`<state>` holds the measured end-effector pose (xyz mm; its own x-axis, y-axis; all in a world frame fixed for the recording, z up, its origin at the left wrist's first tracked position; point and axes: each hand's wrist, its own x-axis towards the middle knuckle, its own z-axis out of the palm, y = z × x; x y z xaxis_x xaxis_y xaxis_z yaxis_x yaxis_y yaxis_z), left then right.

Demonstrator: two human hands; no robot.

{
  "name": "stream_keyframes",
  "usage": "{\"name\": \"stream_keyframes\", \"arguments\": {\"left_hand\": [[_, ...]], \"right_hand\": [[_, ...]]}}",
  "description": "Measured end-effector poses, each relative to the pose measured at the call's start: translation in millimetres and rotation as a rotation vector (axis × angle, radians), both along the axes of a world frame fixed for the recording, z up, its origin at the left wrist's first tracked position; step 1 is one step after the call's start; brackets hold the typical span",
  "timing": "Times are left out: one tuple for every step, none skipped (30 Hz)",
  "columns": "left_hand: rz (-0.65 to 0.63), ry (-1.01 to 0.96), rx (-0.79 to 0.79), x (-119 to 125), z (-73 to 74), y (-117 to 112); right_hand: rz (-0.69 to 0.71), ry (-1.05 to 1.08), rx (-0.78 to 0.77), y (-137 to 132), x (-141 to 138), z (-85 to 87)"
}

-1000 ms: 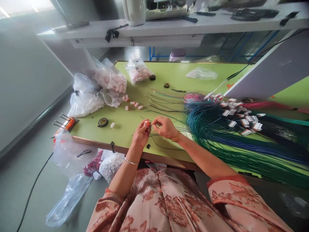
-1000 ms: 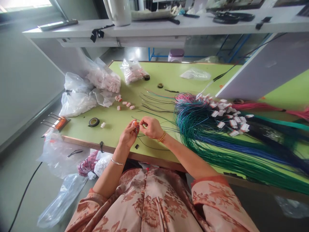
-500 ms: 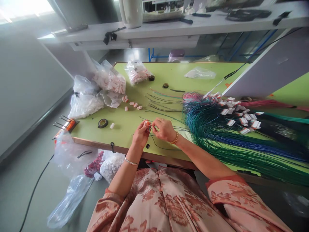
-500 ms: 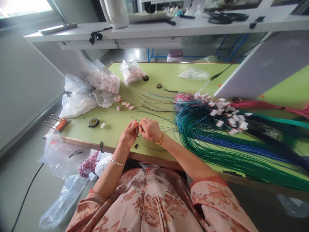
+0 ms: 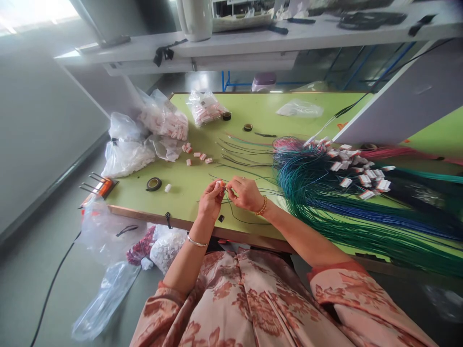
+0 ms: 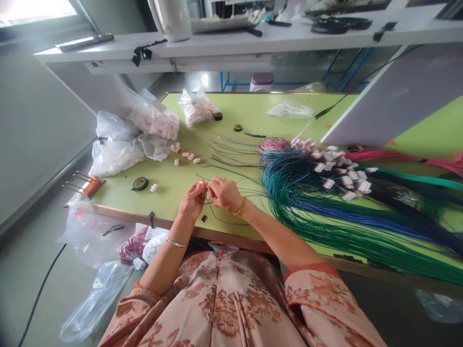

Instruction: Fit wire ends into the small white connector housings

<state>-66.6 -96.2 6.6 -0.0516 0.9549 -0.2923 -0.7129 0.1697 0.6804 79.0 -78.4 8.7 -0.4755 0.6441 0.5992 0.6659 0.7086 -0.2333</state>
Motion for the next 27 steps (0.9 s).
{"name": "stream_keyframes", "arguments": {"left_hand": [[0.009, 0.018, 0.001, 0.3, -0.1, -0.1], [0.016, 0.037, 0.001, 0.7, -0.5, -0.1], [0.021, 0.057, 0.002, 1.2, -1.0, 0.0], [0.023, 0.075, 0.002, 1.6, -1.8, 0.1], [0.022, 0.09, 0.002, 2.1, -2.7, 0.2], [0.021, 0.101, 0.002, 2.6, -3.7, 0.3], [0.023, 0.111, 0.003, 3.2, -4.5, 0.4], [0.028, 0.12, 0.005, 3.9, -5.3, 0.5], [0.036, 0.131, 0.008, 4.6, -5.8, 0.6], [0.046, 0.147, 0.011, 5.4, -6.1, 0.7], [0.054, 0.165, 0.016, 6.3, -6.2, 0.9], [0.058, 0.182, 0.021, 7.2, -6.1, 1.1], [0.057, 0.198, 0.025, 8.2, -5.8, 1.3], [0.053, 0.21, 0.029, 9.2, -5.6, 1.5], [0.049, 0.217, 0.033, 10.2, -5.4, 1.8], [0.05, 0.221, 0.036, 11.1, -5.3, 2.0], [0.054, 0.225, 0.037, 11.8, -5.3, 2.1], [0.058, 0.231, 0.035, 12.1, -5.3, 2.2], [0.061, 0.238, 0.03, 12.0, -5.4, 2.3], [0.062, 0.243, 0.023, 11.5, -5.5, 2.4], [0.061, 0.243, 0.016, 10.6, -5.5, 2.5], [0.059, 0.238, 0.013, 9.5, -5.3, 2.8], [0.057, 0.229, 0.012, 8.3, -5.1, 3.3], [0.058, 0.219, 0.014, 7.3, -4.8, 3.8], [0.058, 0.215, 0.019, 6.7, -4.5, 4.4], [0.058, 0.217, 0.023, 6.7, -4.5, 4.9], [0.058, 0.228, 0.026, 7.3, -4.6, 5.2]], "right_hand": [[0.012, 0.03, -0.007, 0.5, 0.0, -0.9], [0.025, 0.062, -0.022, 1.0, 0.0, -1.7], [0.038, 0.094, -0.043, 1.5, 0.1, -2.4], [0.051, 0.125, -0.067, 2.0, 0.0, -3.0], [0.064, 0.154, -0.092, 2.3, -0.1, -3.7], [0.074, 0.184, -0.12, 2.6, -0.4, -4.6], [0.081, 0.216, -0.151, 2.8, -0.8, -5.8], [0.085, 0.251, -0.188, 2.9, -1.5, -7.3], [0.085, 0.29, -0.229, 2.9, -2.2, -9.1], [0.084, 0.328, -0.277, 2.8, -3.1, -11.1], [0.085, 0.365, -0.332, 2.6, -3.9, -13.1], [0.09, 0.406, -0.394, 2.5, -4.8, -14.9], [0.097, 0.448, -0.456, 2.3, -5.6, -16.3], [0.104, 0.487, -0.509, 2.1, -6.3, -17.1], [0.106, 0.518, -0.54, 1.9, -6.7, -17.3], [0.1, 0.535, -0.546, 1.7, -6.9, -16.8], [0.087, 0.535, -0.529, 1.5, -6.8, -15.7], [0.072, 0.516, -0.501, 1.1, -6.4, -14.2], [0.061, 0.487, -0.476, 0.8, -5.7, -12.3], [0.056, 0.457, -0.463, 0.4, -4.7, -10.3], [0.059, 0.428, -0.464, 0.1, -3.7, -8.2], [0.066, 0.405, -0.471, 0.0, -2.8, -6.3], [0.074, 0.386, -0.476, 0.1, -2.1, -4.5], [0.077, 0.372, -0.476, 0.5, -1.8, -3.1], [0.076, 0.362, -0.47, 0.9, -1.8, -2.1], [0.072, 0.354, -0.463, 1.5, -2.3, -1.6], [0.066, 0.348, -0.457, 1.9, -3.1, -1.7]]}}
